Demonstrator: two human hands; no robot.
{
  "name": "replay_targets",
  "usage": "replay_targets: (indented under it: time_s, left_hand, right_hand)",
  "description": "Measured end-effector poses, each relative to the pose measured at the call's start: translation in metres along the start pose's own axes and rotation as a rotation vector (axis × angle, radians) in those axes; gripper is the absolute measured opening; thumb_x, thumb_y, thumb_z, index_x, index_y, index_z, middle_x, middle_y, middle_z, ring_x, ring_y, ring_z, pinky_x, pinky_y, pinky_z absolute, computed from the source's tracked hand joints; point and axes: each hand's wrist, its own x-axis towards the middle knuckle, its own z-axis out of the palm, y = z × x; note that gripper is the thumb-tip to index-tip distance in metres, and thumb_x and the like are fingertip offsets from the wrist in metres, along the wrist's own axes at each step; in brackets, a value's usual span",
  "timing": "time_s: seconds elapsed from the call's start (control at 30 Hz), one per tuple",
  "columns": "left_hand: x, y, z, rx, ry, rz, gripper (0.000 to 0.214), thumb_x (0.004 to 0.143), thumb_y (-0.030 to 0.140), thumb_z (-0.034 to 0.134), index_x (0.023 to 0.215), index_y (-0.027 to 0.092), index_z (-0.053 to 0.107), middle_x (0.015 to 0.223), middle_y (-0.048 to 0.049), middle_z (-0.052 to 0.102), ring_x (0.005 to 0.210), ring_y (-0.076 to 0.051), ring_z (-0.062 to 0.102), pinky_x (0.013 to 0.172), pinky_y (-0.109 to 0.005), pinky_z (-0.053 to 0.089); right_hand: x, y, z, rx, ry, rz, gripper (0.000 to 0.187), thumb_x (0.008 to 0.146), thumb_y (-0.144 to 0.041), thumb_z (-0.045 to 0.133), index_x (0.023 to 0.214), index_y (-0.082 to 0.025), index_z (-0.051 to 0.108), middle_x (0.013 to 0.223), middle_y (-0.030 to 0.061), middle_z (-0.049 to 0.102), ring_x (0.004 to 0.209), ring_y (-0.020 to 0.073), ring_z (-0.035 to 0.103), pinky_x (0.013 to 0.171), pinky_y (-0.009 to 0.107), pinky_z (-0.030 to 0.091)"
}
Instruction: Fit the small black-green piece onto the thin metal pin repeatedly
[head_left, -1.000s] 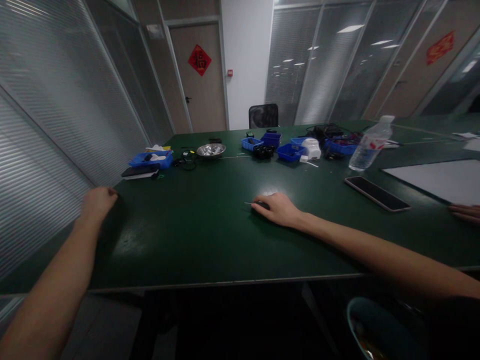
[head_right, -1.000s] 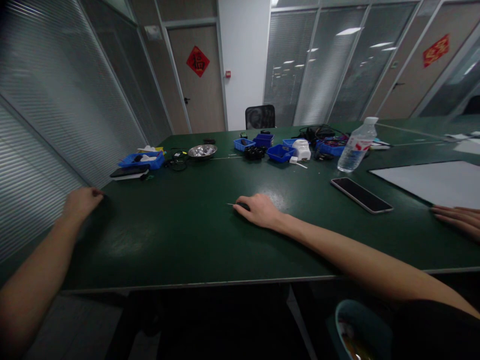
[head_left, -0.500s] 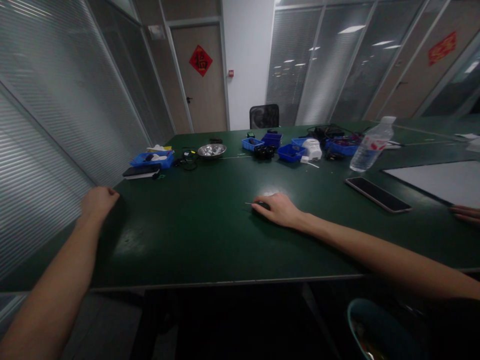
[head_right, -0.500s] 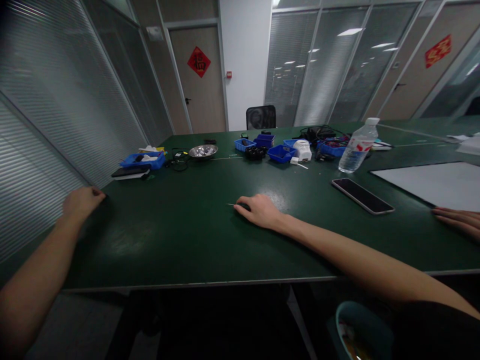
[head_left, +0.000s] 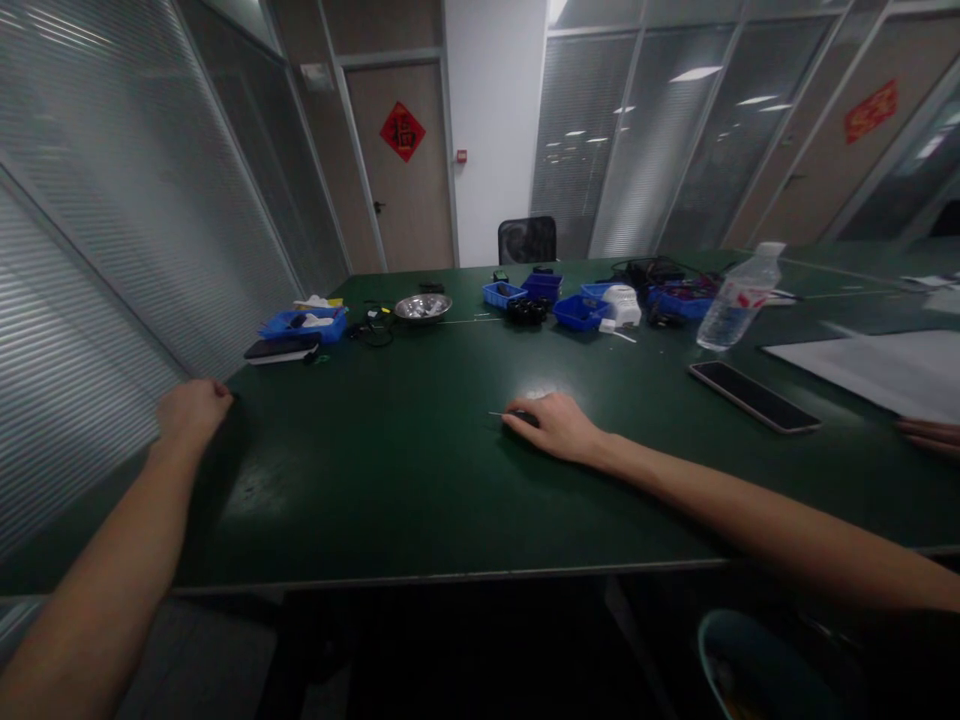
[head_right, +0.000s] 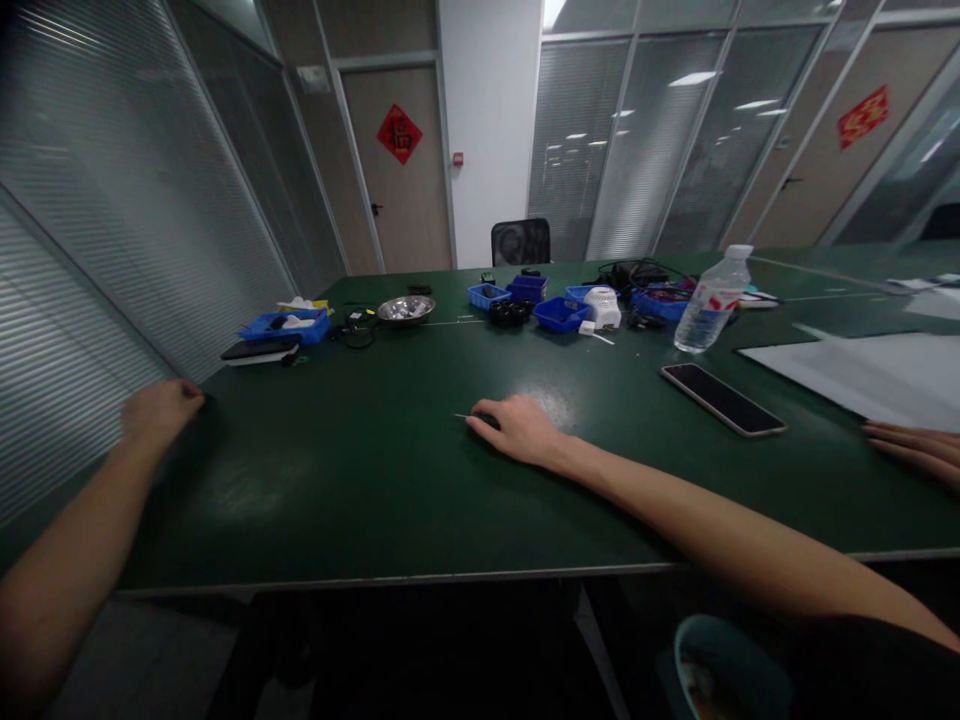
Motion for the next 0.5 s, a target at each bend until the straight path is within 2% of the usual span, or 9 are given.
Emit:
replay_targets:
  time_s: [0.5]
  left_hand:
    - [0.0008, 0.0000, 0.0002, -0.017, 0.000, -0.036, 0.039, 0.101, 0.041, 0.057, 0.120, 0.015, 0.080, 0.119, -0.0208, 0.074, 0.107, -0.037, 0.066, 0.093, -0.047, 0.052]
  right_hand:
    - [-0.0006, -0.0005, -0.0009, -0.003, -0.009, 0.003, 0.048, 0.112, -0.056, 0.044, 0.129, -0.024, 0.076, 0.095, 0.0078, 0.081, 0.080, 0.0223, 0.072, 0.076, 0.033, 0.049]
